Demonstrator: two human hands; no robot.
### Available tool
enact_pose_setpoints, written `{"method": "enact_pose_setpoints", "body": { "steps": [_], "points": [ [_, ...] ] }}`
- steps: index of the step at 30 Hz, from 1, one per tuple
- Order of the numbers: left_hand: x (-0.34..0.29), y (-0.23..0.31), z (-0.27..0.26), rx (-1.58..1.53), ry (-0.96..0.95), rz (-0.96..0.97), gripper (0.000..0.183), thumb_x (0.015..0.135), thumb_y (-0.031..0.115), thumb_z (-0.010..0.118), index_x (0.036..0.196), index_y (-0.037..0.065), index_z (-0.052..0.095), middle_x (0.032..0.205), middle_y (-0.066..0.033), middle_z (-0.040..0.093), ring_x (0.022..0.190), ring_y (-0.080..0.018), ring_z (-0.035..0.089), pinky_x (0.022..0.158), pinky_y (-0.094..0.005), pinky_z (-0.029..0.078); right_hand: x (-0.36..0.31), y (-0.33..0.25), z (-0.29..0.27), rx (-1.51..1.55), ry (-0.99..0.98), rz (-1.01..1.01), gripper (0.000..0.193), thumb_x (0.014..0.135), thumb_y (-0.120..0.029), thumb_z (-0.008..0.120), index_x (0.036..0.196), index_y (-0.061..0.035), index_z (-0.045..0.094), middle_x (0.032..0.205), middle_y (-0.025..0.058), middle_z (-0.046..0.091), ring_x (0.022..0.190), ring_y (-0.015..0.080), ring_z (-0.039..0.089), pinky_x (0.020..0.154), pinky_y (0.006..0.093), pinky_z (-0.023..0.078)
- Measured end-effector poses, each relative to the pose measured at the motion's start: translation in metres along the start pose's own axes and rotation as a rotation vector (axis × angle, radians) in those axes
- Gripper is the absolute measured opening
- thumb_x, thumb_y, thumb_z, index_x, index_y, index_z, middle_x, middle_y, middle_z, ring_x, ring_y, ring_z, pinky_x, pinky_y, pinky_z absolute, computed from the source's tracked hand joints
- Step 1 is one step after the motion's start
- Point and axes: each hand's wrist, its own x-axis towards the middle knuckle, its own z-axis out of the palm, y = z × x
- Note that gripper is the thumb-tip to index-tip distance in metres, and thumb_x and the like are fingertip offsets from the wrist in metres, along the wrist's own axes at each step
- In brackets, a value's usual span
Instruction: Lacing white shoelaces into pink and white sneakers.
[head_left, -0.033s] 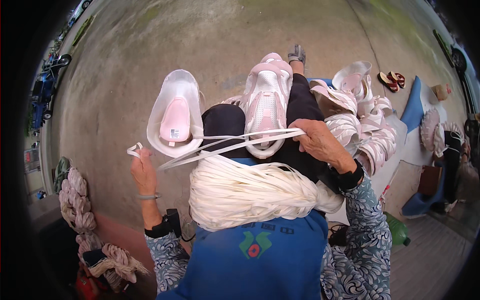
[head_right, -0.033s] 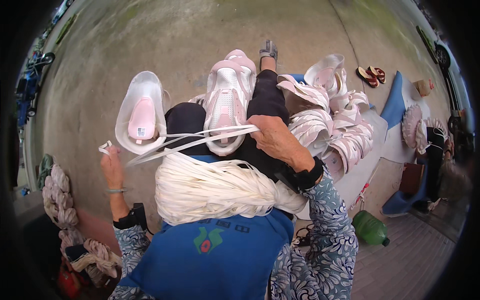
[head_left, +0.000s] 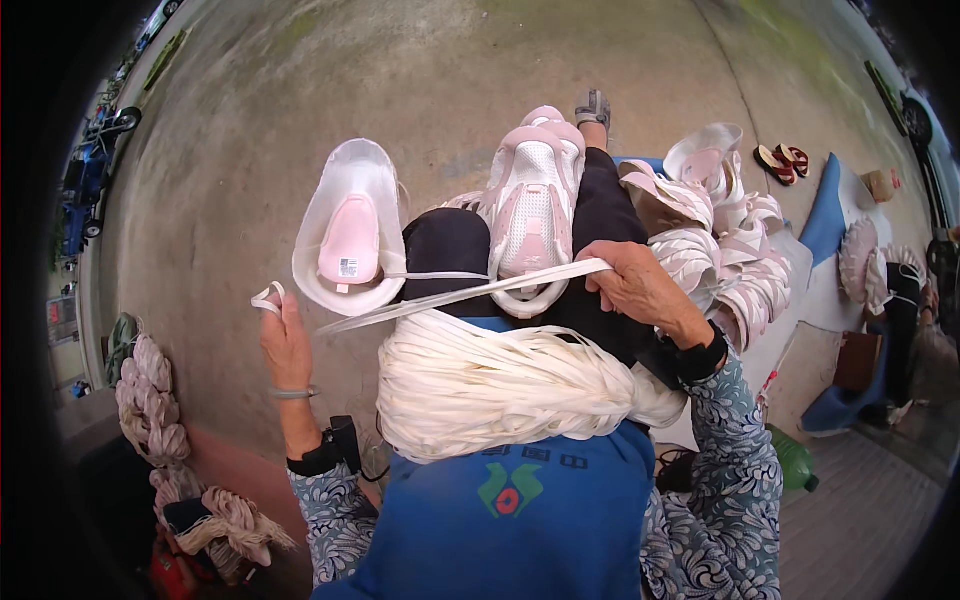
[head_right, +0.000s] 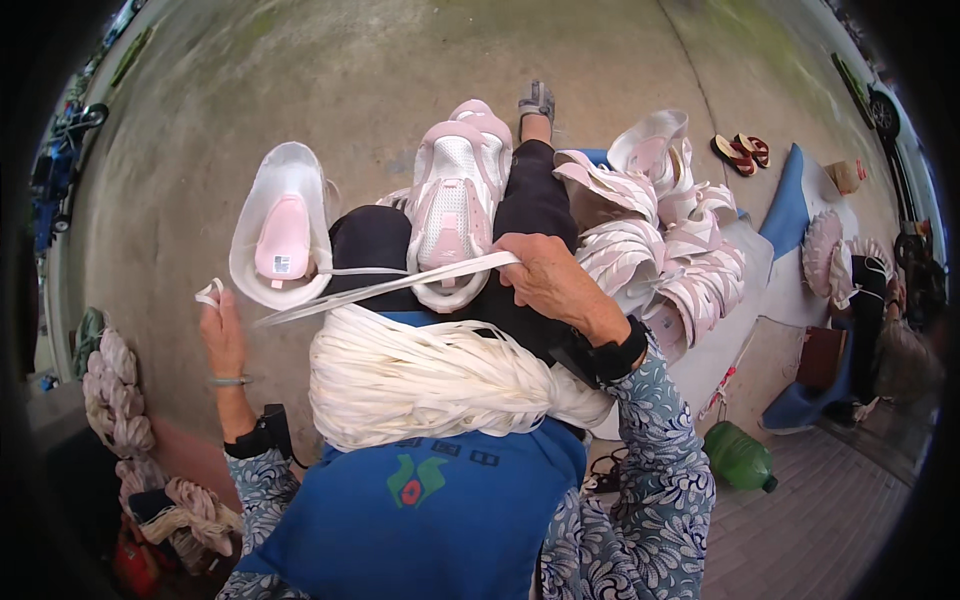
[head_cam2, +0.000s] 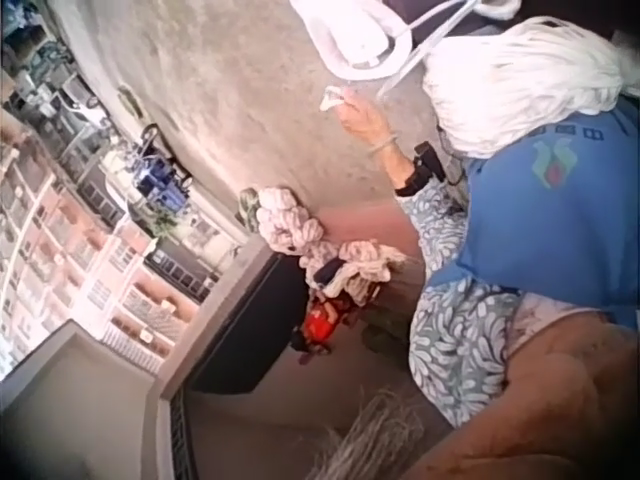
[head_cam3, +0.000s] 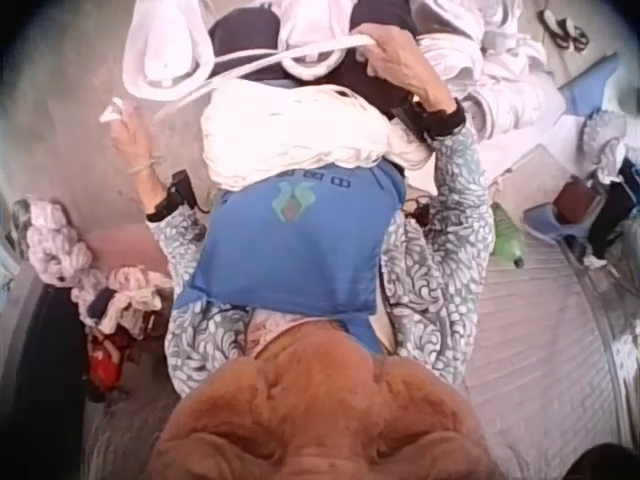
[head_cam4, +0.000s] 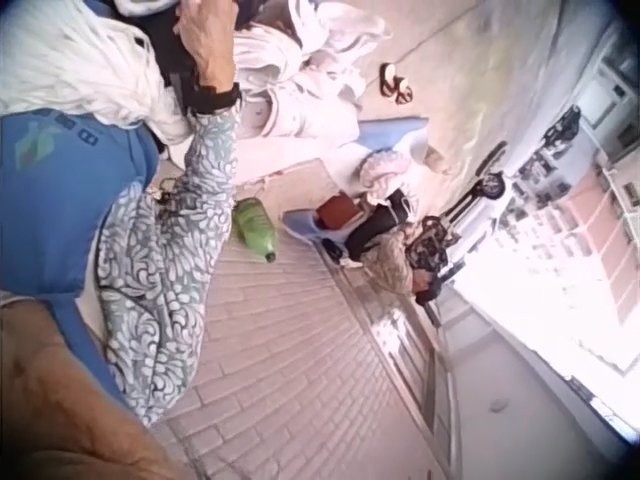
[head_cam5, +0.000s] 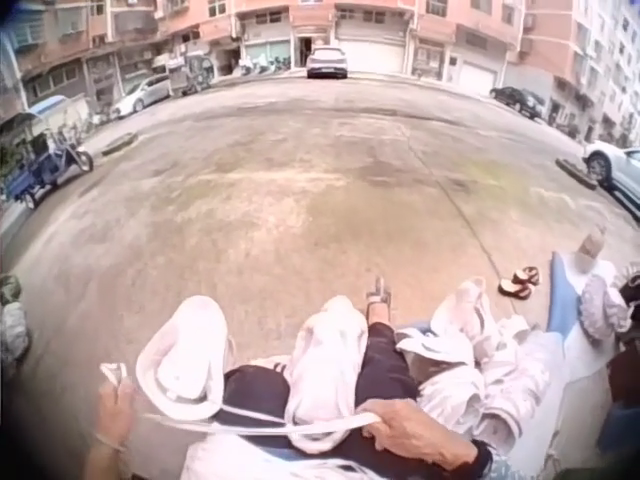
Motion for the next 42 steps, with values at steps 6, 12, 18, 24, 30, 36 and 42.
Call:
{"method": "enact_pose_setpoints", "body": {
  "steps": [6,12,18,24,30,36,42],
  "points": [
    [0.012,0.098,0.000,0.332,-0.045,0.312,0.031,0.089,0.026,0.065,0.103,-0.001,0.059,0.091,-0.0164,0.064,0.080,-0.0313,0.062,0.070,-0.0400,0.047,0.001,-0.006,0.006,-0.025,0.006,-0.200,0.016,0.088,-0.007,0.049,0.094,-0.0007,0.062,0.079,0.0224,0.062,0.075,0.0424,0.060,0.066,0.0429,0.048],
    [0.018,0.170,0.023,0.263,-0.562,0.201,0.039,0.085,0.022,0.069,0.113,0.000,0.054,0.104,-0.0165,0.062,0.081,-0.0320,0.061,0.070,-0.0415,0.049,0.007,-0.010,0.001,-0.130,0.010,-0.246,0.014,0.088,-0.010,0.051,0.092,-0.0013,0.061,0.079,0.0229,0.062,0.076,0.0431,0.060,0.067,0.0468,0.047],
    [0.003,0.186,0.054,-0.426,-0.558,0.560,0.041,0.087,0.015,0.064,0.122,-0.002,0.049,0.109,-0.0181,0.061,0.095,-0.0295,0.061,0.082,-0.0383,0.049,0.008,-0.011,0.005,-0.210,0.025,-0.276,0.011,0.085,-0.011,0.055,0.088,-0.0026,0.061,0.076,0.0222,0.062,0.076,0.0420,0.061,0.066,0.0494,0.047],
    [-0.033,0.182,0.113,-0.753,-1.196,-0.200,0.029,0.093,0.018,0.059,0.115,-0.001,0.054,0.092,-0.0103,0.060,0.073,-0.0143,0.056,0.070,-0.0282,0.049,0.013,-0.013,0.012,-0.403,0.065,-0.265,0.012,0.079,-0.008,0.058,0.088,-0.0011,0.062,0.074,0.0219,0.063,0.075,0.0414,0.063,0.065,0.0491,0.049],
    [-0.021,0.156,0.121,-0.580,-1.213,-0.041,0.029,0.101,0.025,0.048,0.099,-0.001,0.062,0.077,0.0016,0.056,0.072,-0.0065,0.049,0.063,-0.0225,0.042,0.012,-0.011,-0.001,-0.074,-0.040,-0.177,0.022,0.082,-0.014,0.064,0.098,0.0016,0.058,0.075,0.0218,0.063,0.074,0.0399,0.064,0.063,0.0439,0.049],
    [-0.031,0.135,0.133,-0.538,-0.992,0.157,0.032,0.101,0.028,0.045,0.095,0.002,0.063,0.071,0.0024,0.049,0.063,-0.0051,0.040,0.056,-0.0201,0.035,0.019,0.010,0.016,-0.073,0.031,-0.100,0.034,0.082,-0.006,0.069,0.108,-0.0010,0.047,0.064,0.0112,0.053,0.057,0.0223,0.053,0.054,0.0328,0.042],
    [-0.019,0.147,0.109,-0.898,-0.981,-0.552,0.020,0.099,0.020,0.048,0.105,0.004,0.058,0.073,0.0029,0.049,0.052,-0.0013,0.035,0.045,-0.0163,0.029,0.022,0.027,0.028,-0.027,0.080,-0.113,0.034,0.082,-0.006,0.069,0.105,-0.0018,0.046,0.061,0.0091,0.049,0.054,0.0196,0.051,0.052,0.0334,0.041]
  ]
}}
